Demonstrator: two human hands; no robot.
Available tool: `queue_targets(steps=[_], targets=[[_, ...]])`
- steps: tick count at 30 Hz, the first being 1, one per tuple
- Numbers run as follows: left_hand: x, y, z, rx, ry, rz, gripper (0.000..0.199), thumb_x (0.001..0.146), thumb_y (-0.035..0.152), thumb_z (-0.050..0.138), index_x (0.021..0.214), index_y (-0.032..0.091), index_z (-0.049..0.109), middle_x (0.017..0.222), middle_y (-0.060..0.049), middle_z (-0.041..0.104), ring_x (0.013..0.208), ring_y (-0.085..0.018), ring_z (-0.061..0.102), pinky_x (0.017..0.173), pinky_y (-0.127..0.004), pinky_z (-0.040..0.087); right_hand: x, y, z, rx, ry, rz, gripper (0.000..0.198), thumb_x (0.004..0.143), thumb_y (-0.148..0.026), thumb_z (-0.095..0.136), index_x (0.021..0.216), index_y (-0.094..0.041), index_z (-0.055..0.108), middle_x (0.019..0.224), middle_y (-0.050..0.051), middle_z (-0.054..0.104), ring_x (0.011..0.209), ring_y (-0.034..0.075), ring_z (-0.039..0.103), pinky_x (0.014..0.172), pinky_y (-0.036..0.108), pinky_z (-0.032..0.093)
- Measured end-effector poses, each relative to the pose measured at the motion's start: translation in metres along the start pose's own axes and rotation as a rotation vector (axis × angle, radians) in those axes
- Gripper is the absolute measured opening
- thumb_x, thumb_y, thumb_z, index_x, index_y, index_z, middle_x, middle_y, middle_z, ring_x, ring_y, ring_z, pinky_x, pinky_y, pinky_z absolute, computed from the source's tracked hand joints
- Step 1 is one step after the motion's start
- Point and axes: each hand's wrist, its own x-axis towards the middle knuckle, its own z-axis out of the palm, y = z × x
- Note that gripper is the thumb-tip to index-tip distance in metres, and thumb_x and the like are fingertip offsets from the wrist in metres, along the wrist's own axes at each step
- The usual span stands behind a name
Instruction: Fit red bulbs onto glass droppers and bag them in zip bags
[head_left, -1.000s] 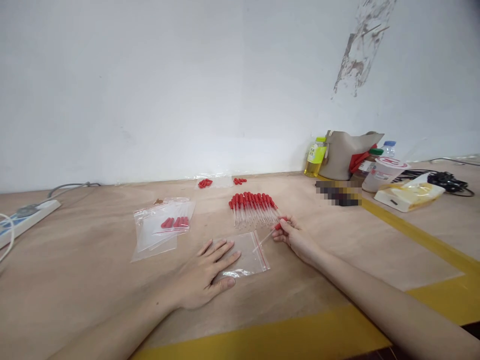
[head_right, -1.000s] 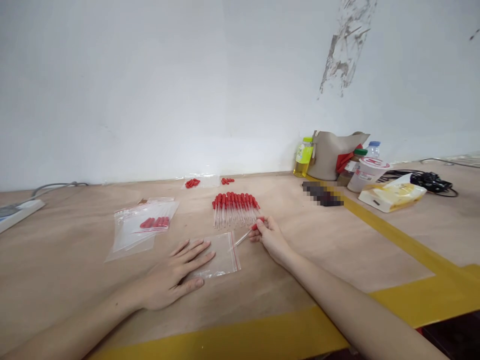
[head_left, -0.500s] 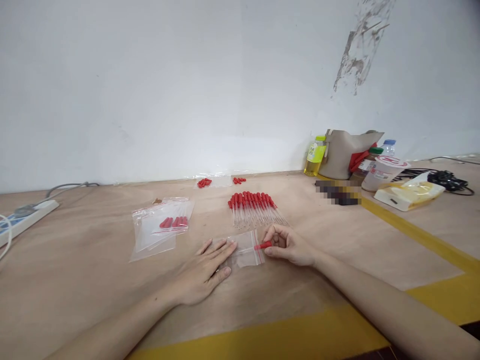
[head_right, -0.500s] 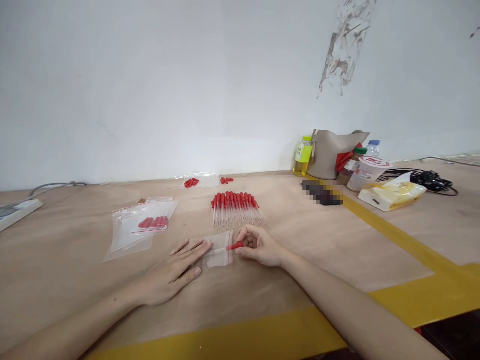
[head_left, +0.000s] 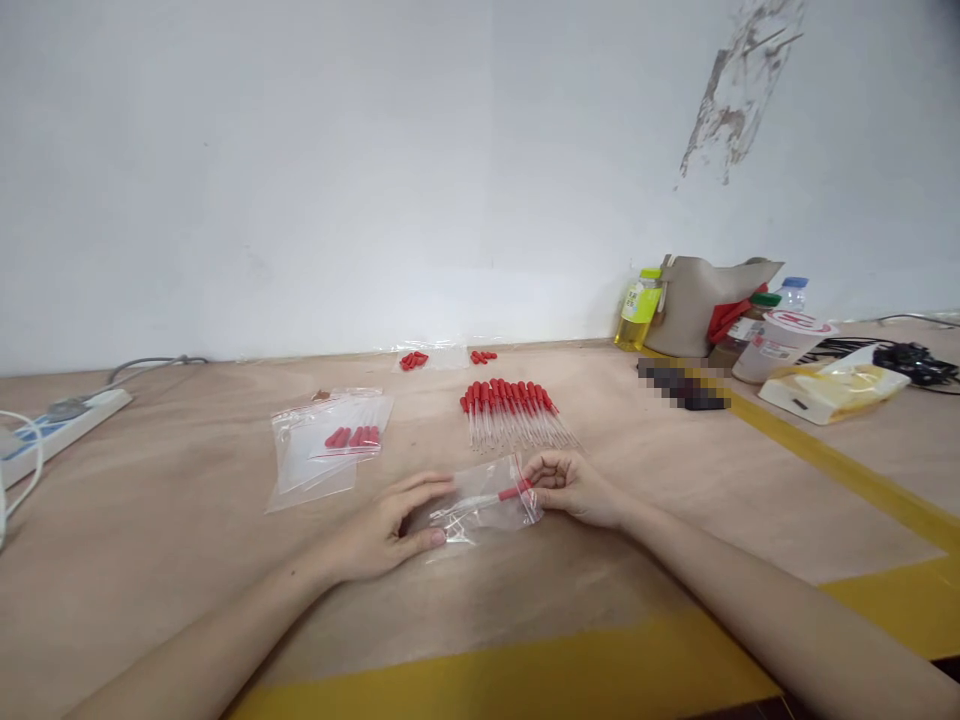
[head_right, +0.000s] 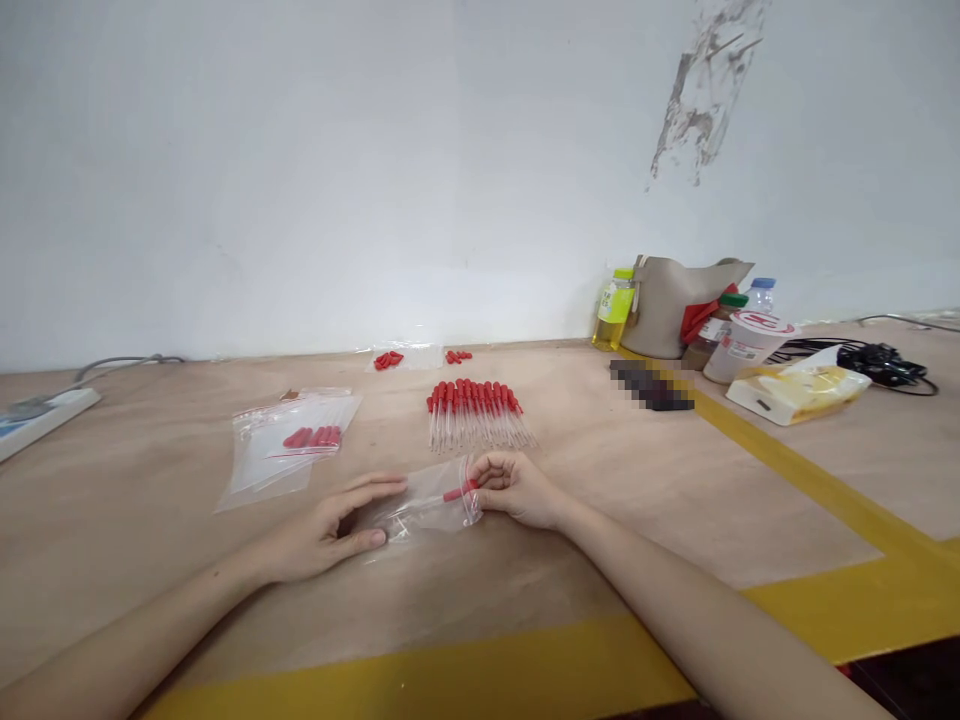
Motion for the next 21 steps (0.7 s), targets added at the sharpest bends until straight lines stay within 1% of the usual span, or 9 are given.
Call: queue_targets(steps=[3,6,8,11,13,14,16,18,21], targets=[[-0.002,-0.007,-0.004,-0.026,-0.023,0.019,0.041,0.082,0.038,0.051,0.122,0.028,0.047,0.129,-0.004,0.046,0.119,-0.021,0.041,0.097,-0.037,0.037,0.001,0.001,-0.002,-0.126,-0.021,-0.010,0.027,0.064,-0.037,0.068,0.077,-0.013,0.064,0.075,0.003,0.066,0.065,0.011,0.057,0.063,0.024,0.044],[-0.003,-0.010,-0.003,-0.028,-0.018,0.035,0.040,0.082,0.037,0.051,0.120,0.027,0.049,0.129,-0.005,0.046,0.119,-0.022,0.041,0.096,-0.038,0.037,0.001,0.001,-0.003,-0.292,-0.035,-0.075,0.030,0.069,-0.043,0.062,0.076,-0.014,0.068,0.074,0.003,0.065,0.066,0.011,0.055,0.062,0.024,0.043],[-0.004,-0.011,-0.001,-0.039,-0.019,0.039,0.037,0.083,0.036,0.051,0.119,0.027,0.052,0.130,-0.005,0.045,0.120,-0.022,0.040,0.097,-0.038,0.037,0.002,0.002,-0.002,-0.328,0.033,-0.069,0.032,0.067,-0.045,0.062,0.076,-0.015,0.068,0.072,0.003,0.064,0.063,0.011,0.054,0.059,0.023,0.042],[-0.004,-0.011,0.001,-0.049,-0.020,0.040,0.033,0.083,0.036,0.050,0.115,0.028,0.055,0.129,-0.004,0.046,0.122,-0.022,0.038,0.097,-0.037,0.037,0.001,0.003,-0.003,-0.304,0.162,0.026,0.034,0.064,-0.045,0.064,0.078,-0.014,0.066,0.062,0.001,0.061,0.052,0.010,0.052,0.050,0.022,0.041],[-0.004,-0.011,0.001,-0.056,-0.017,0.044,0.033,0.083,0.036,0.050,0.114,0.027,0.056,0.128,-0.005,0.047,0.122,-0.022,0.037,0.096,-0.037,0.038,0.001,0.003,-0.005,-0.347,0.218,0.067,0.032,0.067,-0.044,0.061,0.077,-0.014,0.064,0.053,-0.001,0.056,0.044,0.008,0.047,0.044,0.021,0.037],[-0.003,-0.011,0.001,-0.059,-0.018,0.045,0.033,0.084,0.036,0.049,0.114,0.027,0.056,0.128,-0.005,0.047,0.122,-0.022,0.037,0.097,-0.037,0.037,0.002,0.003,-0.008,-0.401,0.247,0.057,0.029,0.069,-0.042,0.059,0.077,-0.014,0.064,0.051,-0.002,0.054,0.042,0.008,0.045,0.043,0.021,0.036],[-0.003,-0.009,0.000,-0.056,-0.023,0.037,0.032,0.085,0.036,0.047,0.114,0.027,0.056,0.128,-0.004,0.048,0.122,-0.022,0.037,0.098,-0.038,0.036,0.005,0.001,-0.014,-0.562,0.319,-0.018,0.024,0.070,-0.038,0.057,0.075,-0.016,0.064,0.052,-0.001,0.054,0.044,0.009,0.044,0.044,0.022,0.035],[-0.002,-0.008,-0.002,-0.047,-0.030,0.024,0.031,0.086,0.036,0.044,0.113,0.027,0.057,0.128,-0.003,0.048,0.122,-0.021,0.038,0.099,-0.039,0.035,0.013,-0.005,-0.021,-0.742,0.375,-0.116,0.018,0.071,-0.033,0.056,0.072,-0.017,0.064,0.056,0.000,0.057,0.049,0.010,0.047,0.047,0.023,0.035],[0.000,-0.006,-0.002,-0.037,-0.036,0.023,0.031,0.087,0.036,0.043,0.112,0.028,0.057,0.127,-0.003,0.048,0.121,-0.021,0.039,0.098,-0.039,0.036,0.037,-0.019,-0.027,-0.974,0.422,-0.228,0.014,0.072,-0.026,0.053,0.069,-0.018,0.064,0.063,0.002,0.060,0.058,0.012,0.050,0.055,0.024,0.037]])
